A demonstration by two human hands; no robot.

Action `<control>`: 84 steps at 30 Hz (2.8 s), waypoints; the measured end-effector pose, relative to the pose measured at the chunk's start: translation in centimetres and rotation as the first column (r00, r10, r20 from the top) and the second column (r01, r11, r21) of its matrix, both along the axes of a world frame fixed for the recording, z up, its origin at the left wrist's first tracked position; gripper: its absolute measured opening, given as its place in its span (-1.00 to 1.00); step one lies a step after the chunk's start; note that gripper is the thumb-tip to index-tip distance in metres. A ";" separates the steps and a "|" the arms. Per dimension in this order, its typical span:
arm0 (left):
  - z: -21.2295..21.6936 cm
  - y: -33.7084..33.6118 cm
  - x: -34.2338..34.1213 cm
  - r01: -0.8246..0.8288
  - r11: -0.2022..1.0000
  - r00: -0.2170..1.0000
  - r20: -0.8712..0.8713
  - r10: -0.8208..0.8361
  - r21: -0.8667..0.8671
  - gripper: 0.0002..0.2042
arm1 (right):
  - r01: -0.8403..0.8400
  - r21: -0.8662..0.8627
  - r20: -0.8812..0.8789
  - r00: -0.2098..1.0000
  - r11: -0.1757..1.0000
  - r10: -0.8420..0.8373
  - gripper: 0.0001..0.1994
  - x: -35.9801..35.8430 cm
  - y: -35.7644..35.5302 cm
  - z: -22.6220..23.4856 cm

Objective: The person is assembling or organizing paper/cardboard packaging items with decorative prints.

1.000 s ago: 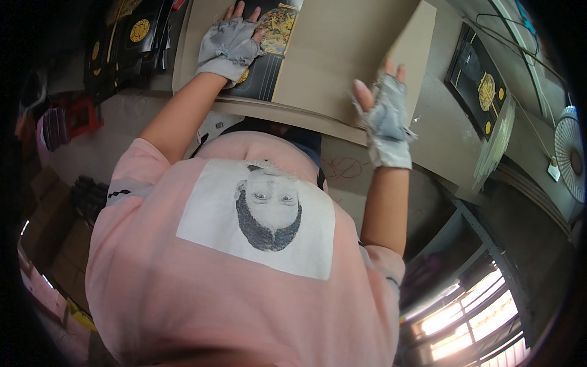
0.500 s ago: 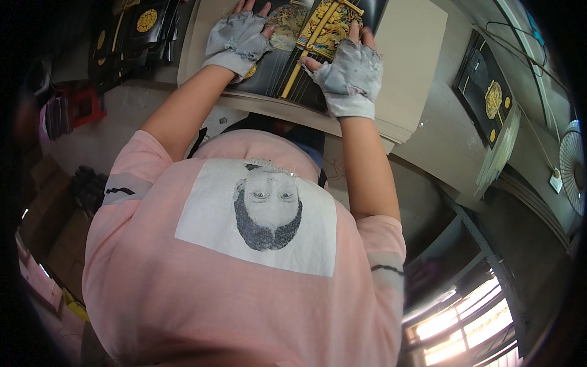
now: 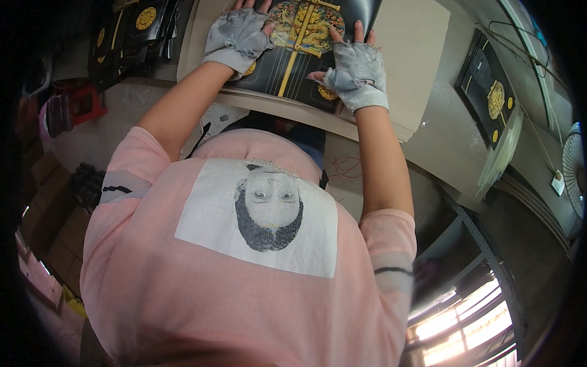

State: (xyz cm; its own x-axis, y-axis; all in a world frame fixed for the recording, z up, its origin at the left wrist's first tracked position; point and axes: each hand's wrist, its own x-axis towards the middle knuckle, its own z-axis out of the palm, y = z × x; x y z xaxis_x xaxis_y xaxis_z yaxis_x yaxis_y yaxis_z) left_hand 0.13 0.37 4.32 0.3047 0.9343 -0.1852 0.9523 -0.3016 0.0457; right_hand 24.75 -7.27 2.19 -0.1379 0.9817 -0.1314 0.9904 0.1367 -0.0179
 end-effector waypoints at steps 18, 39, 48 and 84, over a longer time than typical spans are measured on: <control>-8.0 6.0 5.0 -0.232 0.955 0.496 0.823 0.278 -0.183 -0.39 | -0.106 0.019 -0.046 0.993 0.994 0.107 0.16 1.6 -0.1 -0.6; -14.0 4.7 2.9 0.694 0.506 -0.623 -0.076 0.778 -0.511 -0.43 | -0.085 -0.006 -0.057 0.995 0.996 0.084 -0.15 -6.7 -5.6 0.2; -17.1 6.6 1.2 0.347 0.770 -0.511 0.581 0.634 -0.535 -0.49 | -0.185 -0.004 -0.078 0.980 0.983 0.184 -0.14 -6.8 -5.1 0.0; -4.8 -3.2 0.1 0.449 0.892 0.894 0.040 -0.447 -0.060 -0.34 | -0.125 -0.005 -0.094 0.988 0.992 0.124 -0.23 -1.0 0.7 -1.1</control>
